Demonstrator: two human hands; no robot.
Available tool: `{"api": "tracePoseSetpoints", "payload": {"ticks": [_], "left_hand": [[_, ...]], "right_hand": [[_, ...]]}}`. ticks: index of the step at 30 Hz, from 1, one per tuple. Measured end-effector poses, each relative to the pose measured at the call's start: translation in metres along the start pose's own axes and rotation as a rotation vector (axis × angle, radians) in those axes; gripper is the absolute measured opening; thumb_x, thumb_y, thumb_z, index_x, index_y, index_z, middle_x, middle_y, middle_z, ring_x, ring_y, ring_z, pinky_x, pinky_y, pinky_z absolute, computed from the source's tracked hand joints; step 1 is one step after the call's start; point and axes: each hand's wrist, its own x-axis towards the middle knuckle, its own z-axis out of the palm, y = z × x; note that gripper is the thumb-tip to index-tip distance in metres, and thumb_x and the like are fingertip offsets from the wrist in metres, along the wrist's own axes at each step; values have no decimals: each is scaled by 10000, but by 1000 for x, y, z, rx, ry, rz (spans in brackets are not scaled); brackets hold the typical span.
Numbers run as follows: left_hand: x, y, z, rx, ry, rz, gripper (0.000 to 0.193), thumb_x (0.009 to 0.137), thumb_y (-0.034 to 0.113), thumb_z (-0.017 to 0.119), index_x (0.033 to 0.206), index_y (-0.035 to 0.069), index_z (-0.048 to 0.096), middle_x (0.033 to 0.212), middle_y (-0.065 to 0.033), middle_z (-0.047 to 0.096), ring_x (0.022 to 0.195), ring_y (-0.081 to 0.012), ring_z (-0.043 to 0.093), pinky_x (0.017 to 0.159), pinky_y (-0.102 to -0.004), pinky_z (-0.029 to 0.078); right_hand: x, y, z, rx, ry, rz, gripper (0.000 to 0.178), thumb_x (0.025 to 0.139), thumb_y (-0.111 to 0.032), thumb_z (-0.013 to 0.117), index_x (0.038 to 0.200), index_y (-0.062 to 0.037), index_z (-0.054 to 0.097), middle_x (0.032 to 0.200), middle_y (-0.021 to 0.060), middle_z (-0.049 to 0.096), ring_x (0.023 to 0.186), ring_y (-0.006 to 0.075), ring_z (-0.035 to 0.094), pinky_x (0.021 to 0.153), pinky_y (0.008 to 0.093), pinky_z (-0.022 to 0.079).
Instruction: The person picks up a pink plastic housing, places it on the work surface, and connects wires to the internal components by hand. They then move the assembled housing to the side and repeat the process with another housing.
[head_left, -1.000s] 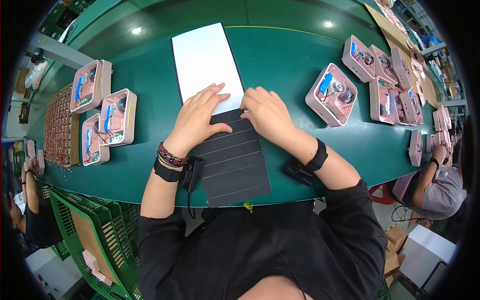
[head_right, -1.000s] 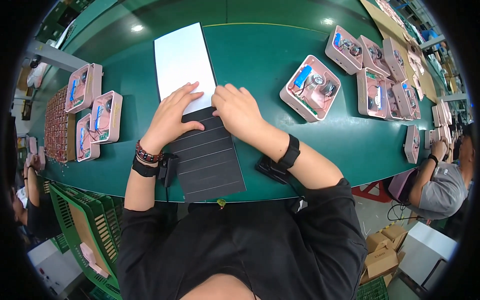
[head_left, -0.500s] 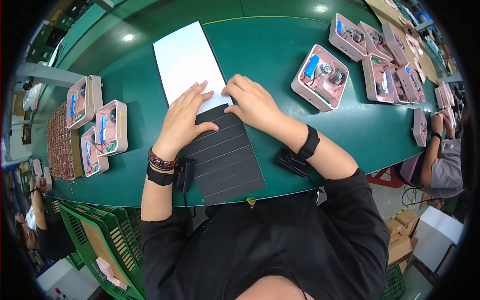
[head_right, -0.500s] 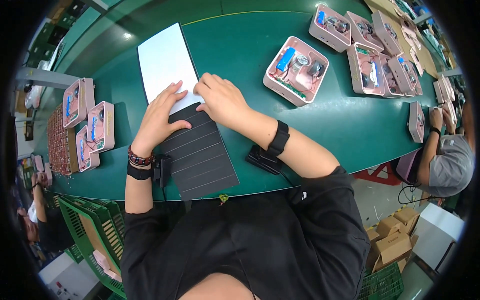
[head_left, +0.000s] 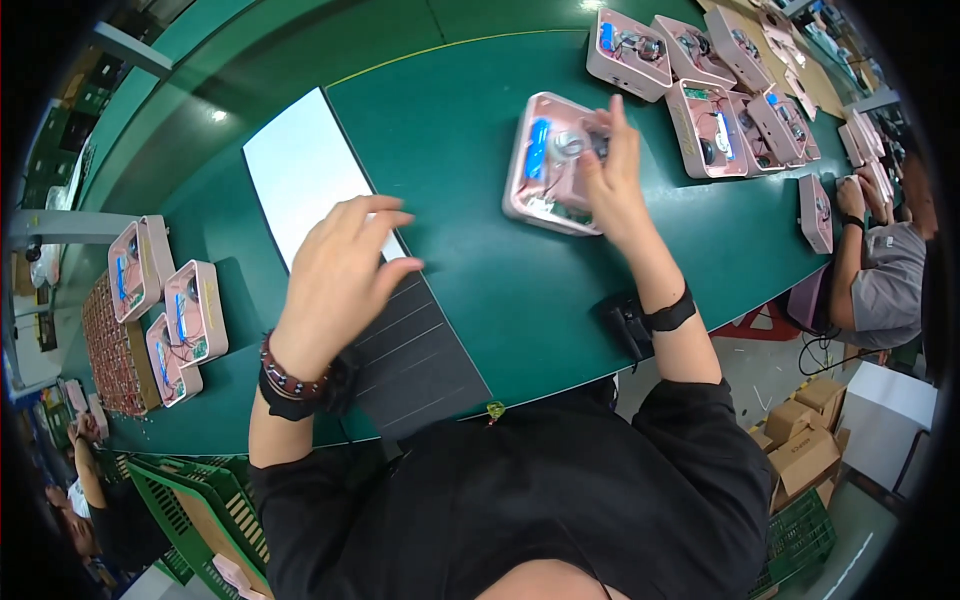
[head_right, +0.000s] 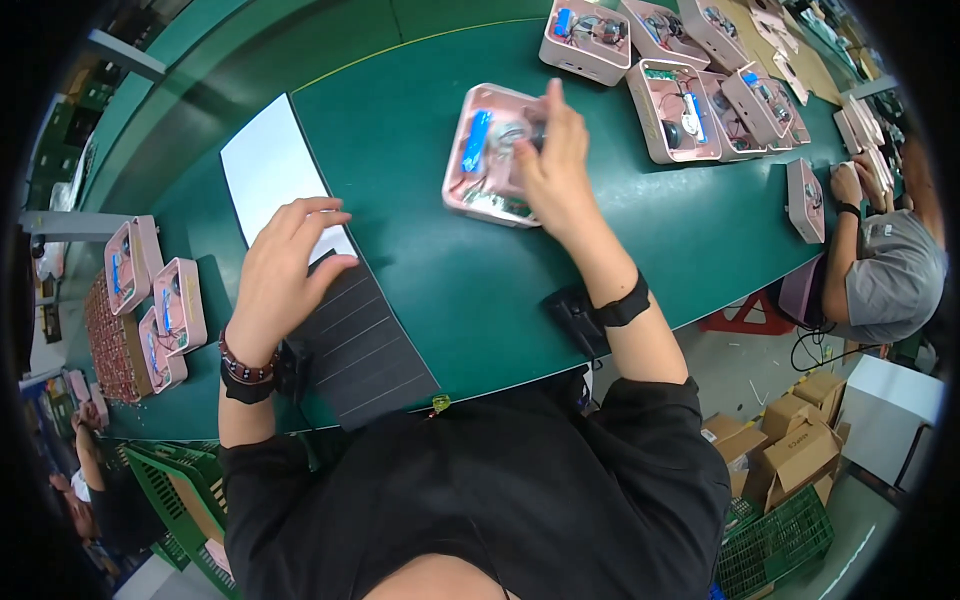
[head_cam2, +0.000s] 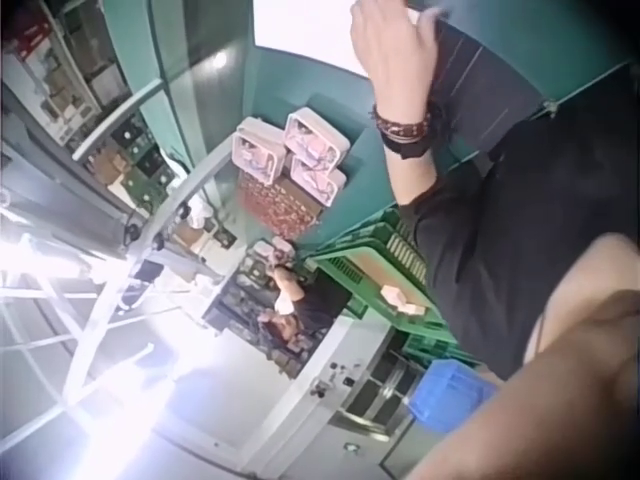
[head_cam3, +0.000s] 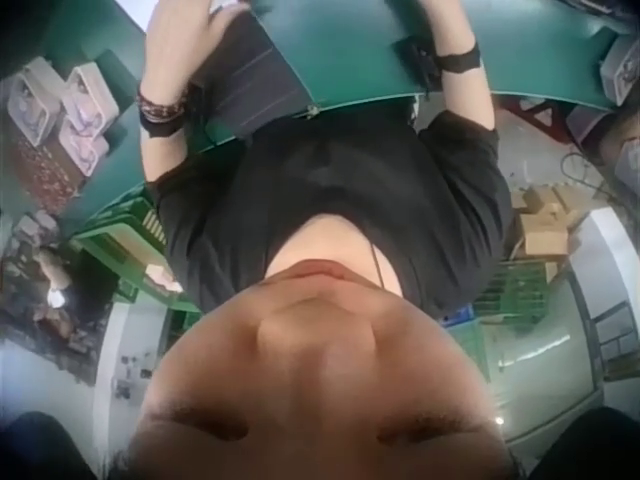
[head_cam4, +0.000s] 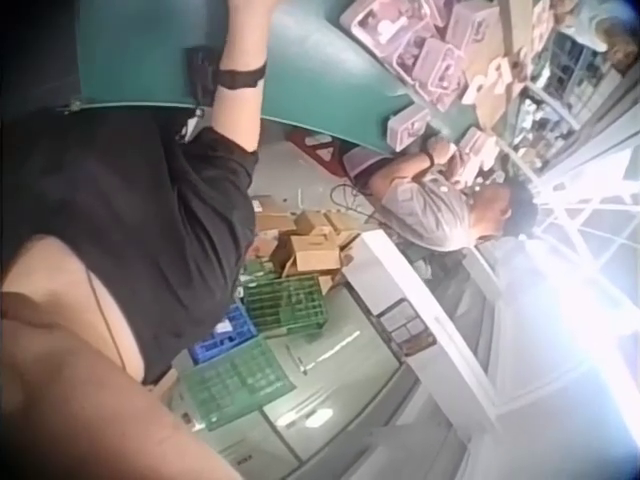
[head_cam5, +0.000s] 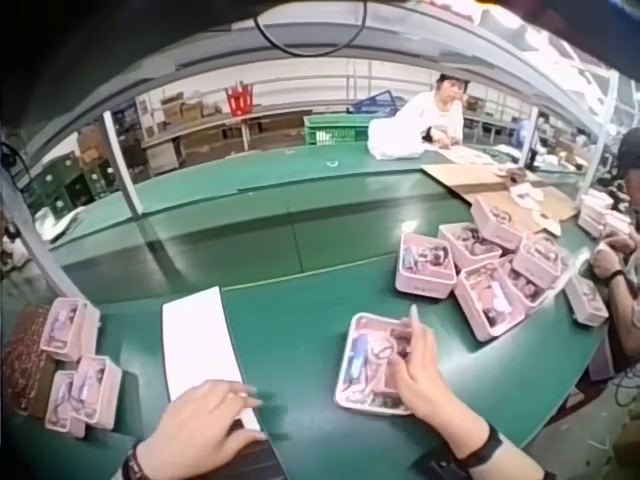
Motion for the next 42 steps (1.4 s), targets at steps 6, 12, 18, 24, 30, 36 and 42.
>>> {"api": "tracePoseSetpoints", "payload": {"ticks": [6, 12, 18, 24, 30, 36, 42], "left_hand": [[33, 45, 17, -103, 36, 385, 338, 725, 307, 719, 946, 76, 609, 1011, -51, 604, 1002, -254, 568, 844, -378, 451], [32, 20, 27, 12, -7, 342, 328, 735, 348, 694, 897, 83, 588, 942, -42, 581, 958, -230, 563, 837, -352, 448], [21, 13, 33, -104, 77, 346, 278, 745, 306, 694, 866, 89, 571, 878, -51, 574, 879, -221, 566, 815, -344, 448], [7, 2, 31, -117, -28, 303, 247, 763, 254, 707, 894, 91, 576, 853, -35, 611, 820, -203, 589, 808, -354, 433], [-4, 37, 38, -317, 155, -106, 221, 793, 183, 701, 961, 100, 583, 826, -8, 626, 770, -189, 599, 822, -362, 391], [-11, 43, 51, -299, 320, -206, 219, 742, 136, 732, 921, 88, 615, 813, -19, 632, 786, -212, 591, 828, -360, 381], [-14, 40, 56, -203, 365, -125, 92, 774, 99, 681, 831, 104, 609, 765, -3, 599, 754, -191, 567, 784, -340, 384]], "right_hand": [[-7, -59, 13, 500, -335, 104, 781, 867, -190, 626, 1485, -28, 175, 1224, 182, 491, 1197, 330, 436, 1079, 429, 290], [10, -59, -25, 485, -710, -245, 885, 780, -240, 729, 1488, -94, 217, 1192, 123, 581, 1164, 271, 533, 1083, 435, 291], [25, -85, -24, 153, -688, -641, 885, 672, -124, 775, 1449, -148, 352, 1016, 51, 654, 1046, 244, 603, 1067, 435, 320], [30, -92, -12, 173, -901, -540, 869, 673, -85, 763, 1444, -146, 368, 837, 36, 636, 937, 214, 604, 949, 389, 390], [15, -107, 4, 382, -769, -240, 832, 711, -1, 729, 1446, -141, 366, 739, 24, 593, 771, 190, 547, 797, 335, 409], [5, -106, 7, 411, -731, -169, 794, 727, 26, 718, 1431, -127, 384, 745, 26, 589, 746, 193, 525, 766, 321, 421], [-4, -108, 2, 370, -699, -115, 581, 729, 30, 710, 1267, -83, 522, 852, 50, 580, 794, 193, 557, 760, 346, 446]]}}
